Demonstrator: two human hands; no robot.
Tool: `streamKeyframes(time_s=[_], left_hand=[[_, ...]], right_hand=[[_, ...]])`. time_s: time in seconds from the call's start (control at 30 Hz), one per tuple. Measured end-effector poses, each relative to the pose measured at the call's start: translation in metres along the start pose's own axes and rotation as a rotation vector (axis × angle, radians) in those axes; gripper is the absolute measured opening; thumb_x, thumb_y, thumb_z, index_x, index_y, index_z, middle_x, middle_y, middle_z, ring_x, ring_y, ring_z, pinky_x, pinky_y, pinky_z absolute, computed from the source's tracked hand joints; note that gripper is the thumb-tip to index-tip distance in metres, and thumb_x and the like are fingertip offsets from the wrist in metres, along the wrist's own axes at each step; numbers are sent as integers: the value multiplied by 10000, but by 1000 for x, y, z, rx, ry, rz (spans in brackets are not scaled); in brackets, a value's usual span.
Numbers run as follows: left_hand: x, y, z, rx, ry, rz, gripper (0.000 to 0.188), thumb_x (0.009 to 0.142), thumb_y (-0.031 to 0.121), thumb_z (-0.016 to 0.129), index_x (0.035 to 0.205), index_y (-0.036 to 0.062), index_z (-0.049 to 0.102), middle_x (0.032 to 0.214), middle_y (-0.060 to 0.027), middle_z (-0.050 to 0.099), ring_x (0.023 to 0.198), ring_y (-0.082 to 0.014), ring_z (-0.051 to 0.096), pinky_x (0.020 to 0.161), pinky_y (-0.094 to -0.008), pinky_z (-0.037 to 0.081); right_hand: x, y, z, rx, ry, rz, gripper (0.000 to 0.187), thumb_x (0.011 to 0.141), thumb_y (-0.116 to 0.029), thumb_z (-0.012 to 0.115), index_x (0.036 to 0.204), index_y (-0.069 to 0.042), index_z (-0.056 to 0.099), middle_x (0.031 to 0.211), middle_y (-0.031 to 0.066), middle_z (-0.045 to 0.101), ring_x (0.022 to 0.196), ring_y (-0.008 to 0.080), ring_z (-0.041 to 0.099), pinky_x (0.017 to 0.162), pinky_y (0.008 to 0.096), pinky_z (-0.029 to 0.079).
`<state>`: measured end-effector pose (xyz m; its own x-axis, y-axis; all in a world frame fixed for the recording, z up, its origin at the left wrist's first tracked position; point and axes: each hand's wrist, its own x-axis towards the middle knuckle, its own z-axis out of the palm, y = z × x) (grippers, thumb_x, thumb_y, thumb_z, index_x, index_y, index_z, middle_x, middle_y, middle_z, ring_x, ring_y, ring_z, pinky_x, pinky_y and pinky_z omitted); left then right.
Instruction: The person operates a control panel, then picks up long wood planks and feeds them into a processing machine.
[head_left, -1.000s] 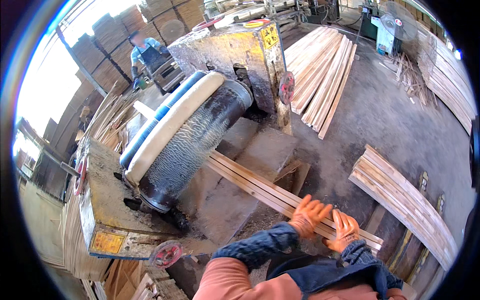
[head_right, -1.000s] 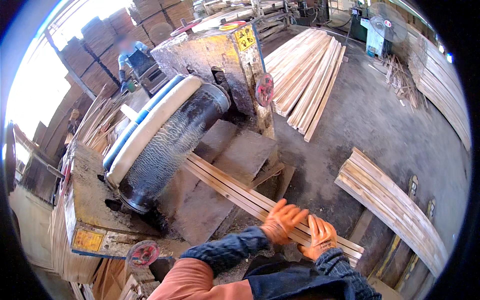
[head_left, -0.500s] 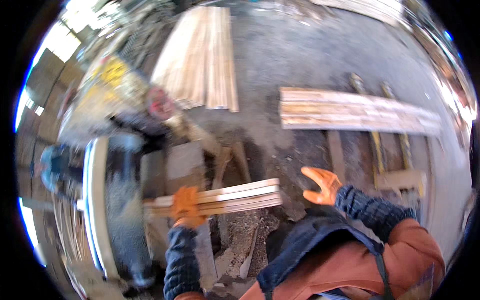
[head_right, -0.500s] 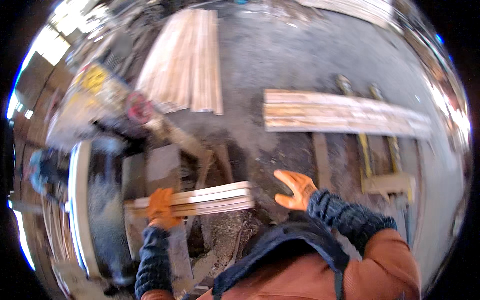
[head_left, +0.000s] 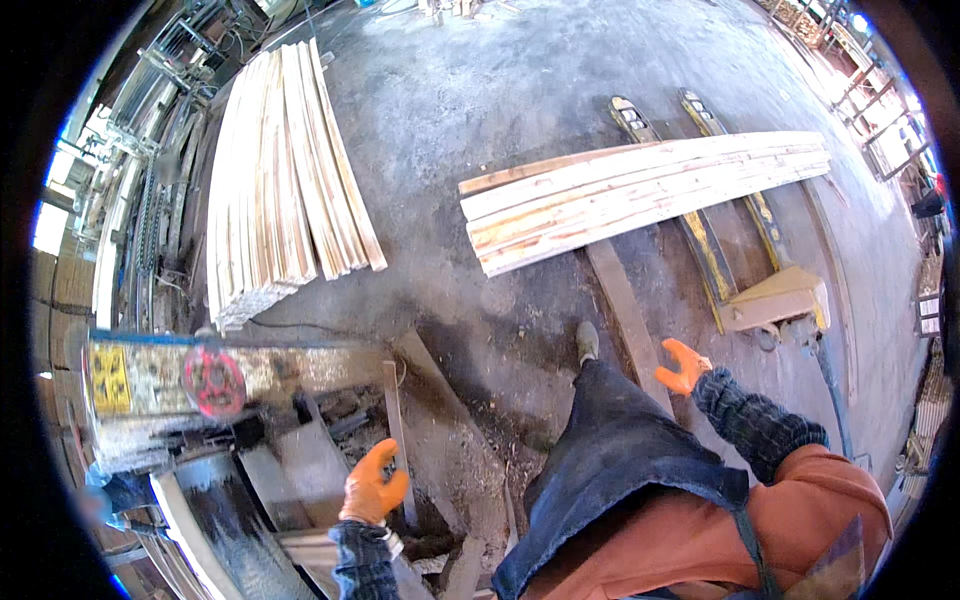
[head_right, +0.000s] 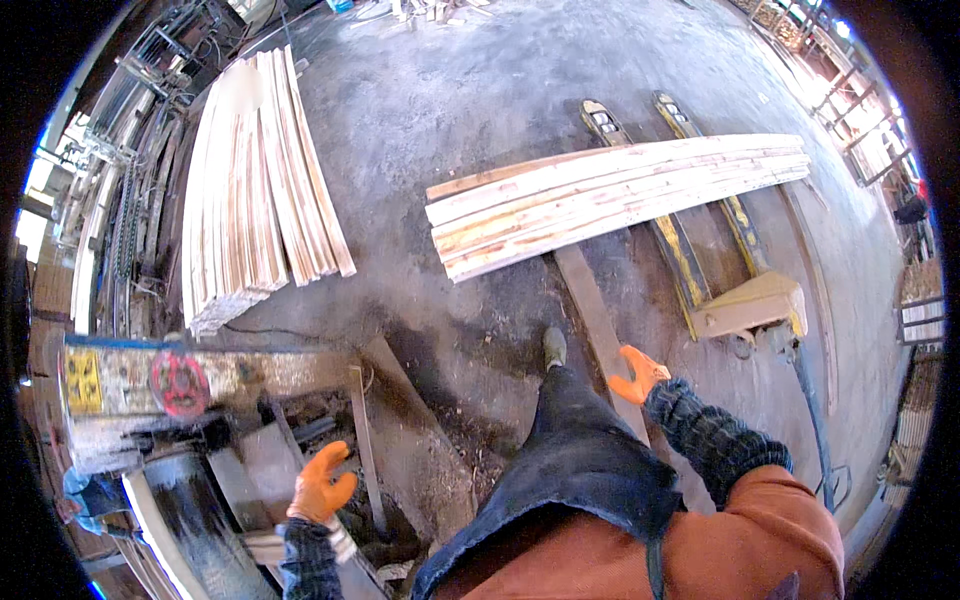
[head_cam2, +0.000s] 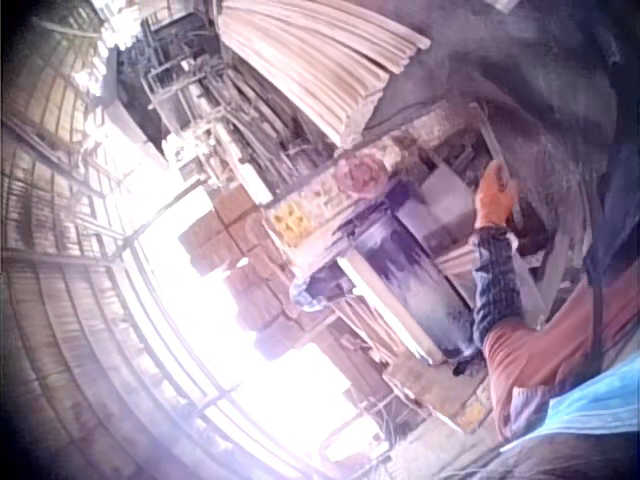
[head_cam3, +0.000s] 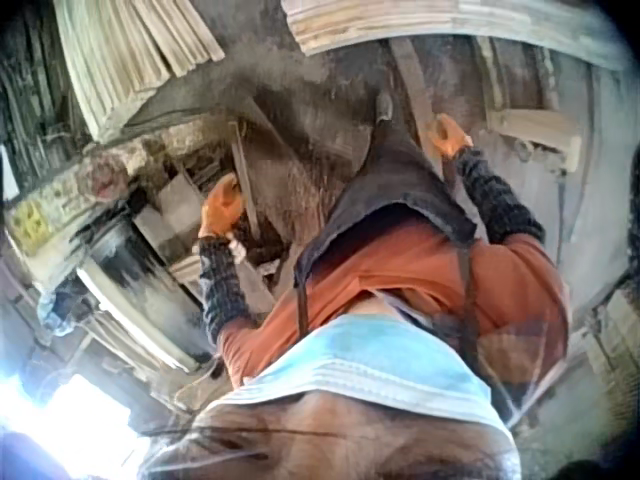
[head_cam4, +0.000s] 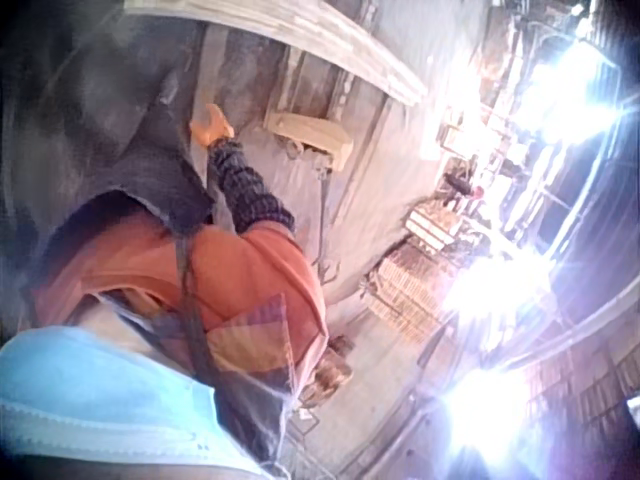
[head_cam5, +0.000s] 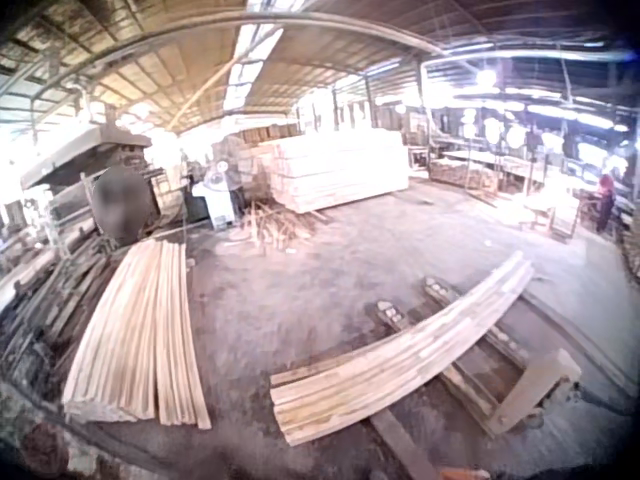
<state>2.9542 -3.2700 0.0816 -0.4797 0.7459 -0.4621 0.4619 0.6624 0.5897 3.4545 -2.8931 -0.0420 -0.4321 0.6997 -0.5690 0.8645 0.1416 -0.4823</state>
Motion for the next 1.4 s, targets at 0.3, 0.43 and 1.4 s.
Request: streamKeyframes(time_s=[0.3, 0.43, 1.4], left_hand=[[162, 29, 138, -161, -299, -203, 661, 874, 336, 741, 1428, 44, 530, 1387, -209, 616, 1301, -325, 586, 1089, -415, 464], [242, -11, 211, -342, -363, -273, 694, 872, 384, 735, 1434, 37, 523, 1387, -204, 619, 1302, -323, 587, 1094, -420, 461], [768, -37, 329, -966, 41, -646, 721, 859, 221, 818, 1443, -33, 478, 1382, -130, 577, 1255, -240, 536, 1088, -364, 413]], right_hand=[[181, 62, -59, 486, 101, 148, 809, 886, -389, 763, 1519, -31, 410, 1508, 211, 503, 1366, 313, 524, 1103, 452, 455], [293, 85, -38, 777, 190, 220, 766, 910, -321, 769, 1534, -63, 408, 1494, 149, 527, 1355, 257, 523, 1106, 459, 437], [694, -18, 194, 1842, 667, 618, 568, 943, -388, 709, 1402, -106, 530, 1327, 95, 639, 1180, 330, 610, 1036, 528, 477]])
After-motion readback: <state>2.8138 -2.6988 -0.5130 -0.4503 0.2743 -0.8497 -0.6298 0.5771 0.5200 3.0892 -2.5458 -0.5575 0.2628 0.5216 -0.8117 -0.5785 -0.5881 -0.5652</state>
